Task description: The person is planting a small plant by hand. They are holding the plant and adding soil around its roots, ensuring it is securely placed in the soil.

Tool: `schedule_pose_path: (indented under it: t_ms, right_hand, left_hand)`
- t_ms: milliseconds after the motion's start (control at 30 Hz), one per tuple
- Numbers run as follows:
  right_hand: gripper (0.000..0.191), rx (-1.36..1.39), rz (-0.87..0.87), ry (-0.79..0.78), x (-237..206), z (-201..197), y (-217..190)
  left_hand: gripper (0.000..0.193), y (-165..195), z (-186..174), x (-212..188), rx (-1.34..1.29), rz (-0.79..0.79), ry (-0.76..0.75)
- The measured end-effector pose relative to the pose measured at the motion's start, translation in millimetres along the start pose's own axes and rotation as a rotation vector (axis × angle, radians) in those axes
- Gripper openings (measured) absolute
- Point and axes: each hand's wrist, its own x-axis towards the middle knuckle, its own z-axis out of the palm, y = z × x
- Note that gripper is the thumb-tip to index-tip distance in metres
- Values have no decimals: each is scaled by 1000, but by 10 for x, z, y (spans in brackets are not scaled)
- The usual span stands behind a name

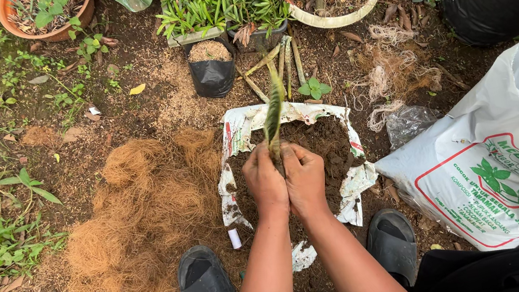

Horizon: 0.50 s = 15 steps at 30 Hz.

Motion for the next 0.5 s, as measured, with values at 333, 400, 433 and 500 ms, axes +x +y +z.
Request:
schedule_pose_path:
  t_ms: [333, 400, 433, 500]
  right_hand:
    - [36, 71, -1, -70, 42, 42, -373]
    - [34, -49, -20, -37, 164, -87, -451]
    - [35, -109, -36, -7, 258, -170, -470]
    - [31, -213, -34, 63, 395, -378, -437]
  left_hand:
    - [24, 164, 11, 47, -227, -52, -203]
    - [32, 191, 0, 115, -207, -81, -142]
    - [31, 190, -4, 132, -257, -100, -128]
    - [31, 176, -32, 158, -357, -134, -93]
